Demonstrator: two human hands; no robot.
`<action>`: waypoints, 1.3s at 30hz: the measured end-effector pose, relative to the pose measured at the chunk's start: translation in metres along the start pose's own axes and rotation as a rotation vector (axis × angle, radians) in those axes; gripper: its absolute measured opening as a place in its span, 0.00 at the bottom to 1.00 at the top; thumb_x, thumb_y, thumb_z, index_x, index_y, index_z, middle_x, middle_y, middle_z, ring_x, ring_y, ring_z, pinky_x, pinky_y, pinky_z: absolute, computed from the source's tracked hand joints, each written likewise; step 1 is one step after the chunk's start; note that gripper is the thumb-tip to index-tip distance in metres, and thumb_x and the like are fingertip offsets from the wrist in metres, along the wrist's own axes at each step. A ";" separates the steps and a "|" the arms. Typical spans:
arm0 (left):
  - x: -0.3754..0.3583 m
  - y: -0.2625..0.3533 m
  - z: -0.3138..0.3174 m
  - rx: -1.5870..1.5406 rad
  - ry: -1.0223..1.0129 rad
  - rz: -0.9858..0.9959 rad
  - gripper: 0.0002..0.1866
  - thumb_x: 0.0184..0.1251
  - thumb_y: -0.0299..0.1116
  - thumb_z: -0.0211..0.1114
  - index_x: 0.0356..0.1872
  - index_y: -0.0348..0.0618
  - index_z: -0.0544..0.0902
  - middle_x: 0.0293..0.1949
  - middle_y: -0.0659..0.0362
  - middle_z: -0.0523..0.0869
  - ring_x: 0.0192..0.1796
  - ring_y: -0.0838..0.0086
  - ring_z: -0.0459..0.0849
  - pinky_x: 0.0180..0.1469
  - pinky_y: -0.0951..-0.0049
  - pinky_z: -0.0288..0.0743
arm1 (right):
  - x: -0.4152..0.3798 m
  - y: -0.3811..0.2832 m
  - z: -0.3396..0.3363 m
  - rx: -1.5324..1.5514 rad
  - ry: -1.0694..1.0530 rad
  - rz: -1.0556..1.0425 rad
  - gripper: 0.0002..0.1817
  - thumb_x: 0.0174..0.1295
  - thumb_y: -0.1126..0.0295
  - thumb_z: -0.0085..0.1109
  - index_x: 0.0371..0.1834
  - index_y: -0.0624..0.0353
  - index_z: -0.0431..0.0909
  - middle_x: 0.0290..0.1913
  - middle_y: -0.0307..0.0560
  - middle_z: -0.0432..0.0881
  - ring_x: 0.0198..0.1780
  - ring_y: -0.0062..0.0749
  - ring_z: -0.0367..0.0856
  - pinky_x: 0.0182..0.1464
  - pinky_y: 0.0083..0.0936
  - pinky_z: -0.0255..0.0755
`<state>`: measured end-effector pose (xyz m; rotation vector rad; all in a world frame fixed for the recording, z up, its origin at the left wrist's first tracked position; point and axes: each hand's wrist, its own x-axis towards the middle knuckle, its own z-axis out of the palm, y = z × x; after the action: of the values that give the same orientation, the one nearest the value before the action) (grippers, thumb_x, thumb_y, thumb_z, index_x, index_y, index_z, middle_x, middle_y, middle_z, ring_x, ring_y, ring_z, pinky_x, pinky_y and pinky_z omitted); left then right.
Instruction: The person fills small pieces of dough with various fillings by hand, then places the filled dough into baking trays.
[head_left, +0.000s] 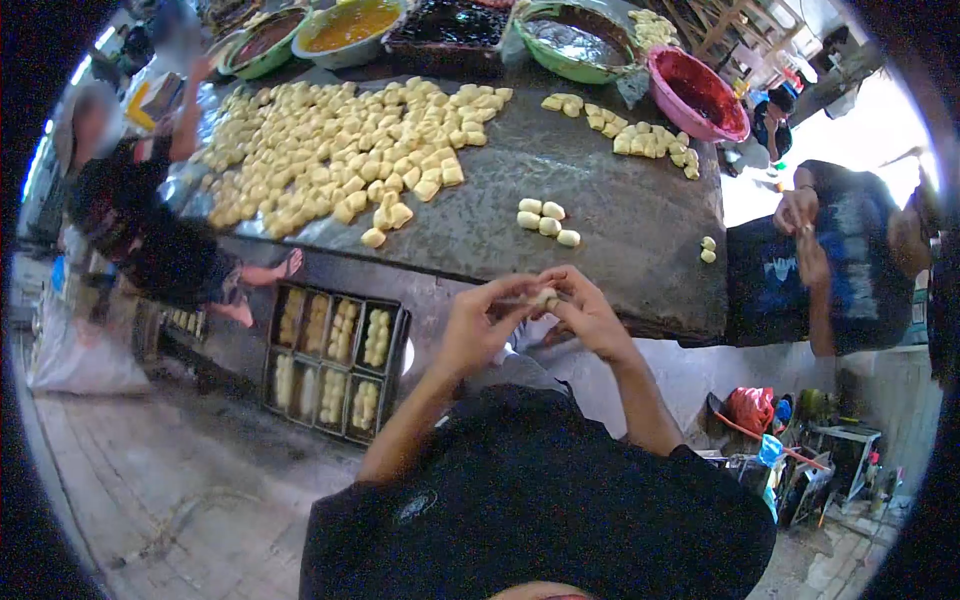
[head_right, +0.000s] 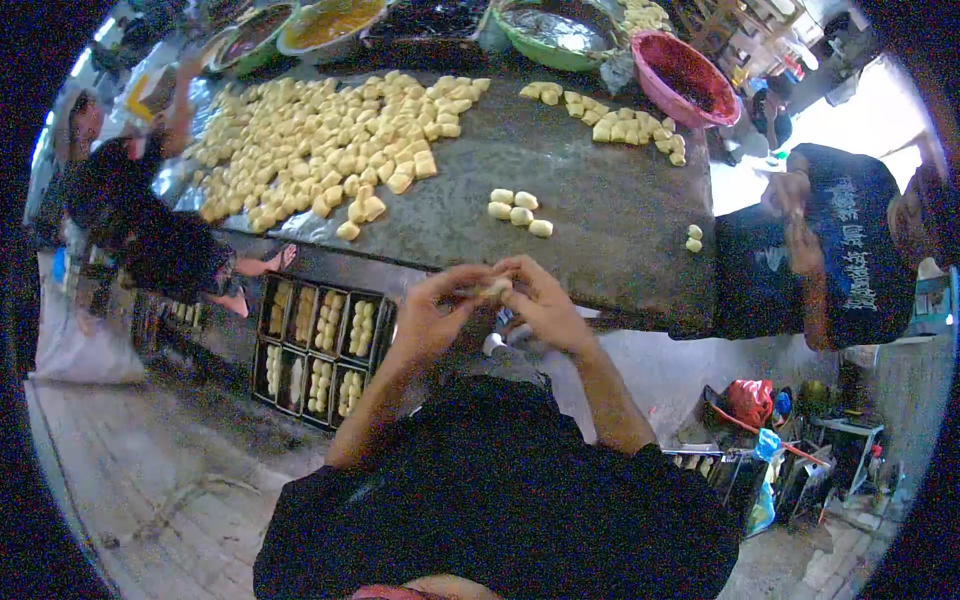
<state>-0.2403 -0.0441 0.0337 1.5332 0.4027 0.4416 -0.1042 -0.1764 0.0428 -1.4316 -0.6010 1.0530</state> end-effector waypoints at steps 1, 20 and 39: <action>0.016 -0.008 -0.001 -0.049 -0.096 -0.015 0.25 0.64 0.24 0.68 0.63 0.41 0.76 0.57 0.59 0.83 0.54 0.71 0.84 0.53 0.72 0.79 | 0.009 -0.004 -0.020 -0.022 -0.040 0.105 0.12 0.69 0.72 0.52 0.55 0.59 0.72 0.45 0.41 0.80 0.46 0.23 0.81 0.39 0.21 0.78; 0.129 -0.059 -0.008 -0.229 0.675 -0.126 0.10 0.75 0.31 0.59 0.49 0.38 0.81 0.45 0.61 0.85 0.45 0.80 0.81 0.47 0.78 0.74 | 0.286 0.041 -0.023 -0.998 -0.122 -0.679 0.09 0.59 0.68 0.60 0.40 0.60 0.79 0.43 0.51 0.80 0.46 0.49 0.81 0.43 0.40 0.79; 0.259 -0.008 0.069 0.658 0.337 0.858 0.21 0.71 0.54 0.59 0.39 0.47 0.88 0.38 0.64 0.90 0.51 0.65 0.86 0.60 0.55 0.71 | 0.192 -0.022 -0.133 0.303 -0.197 -0.327 0.17 0.60 0.69 0.70 0.50 0.62 0.79 0.46 0.39 0.83 0.46 0.23 0.82 0.53 0.25 0.76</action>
<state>0.0177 0.0293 0.0319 2.2562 0.1191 1.3477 0.1029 -0.0744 0.0008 -0.9361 -0.7534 0.9803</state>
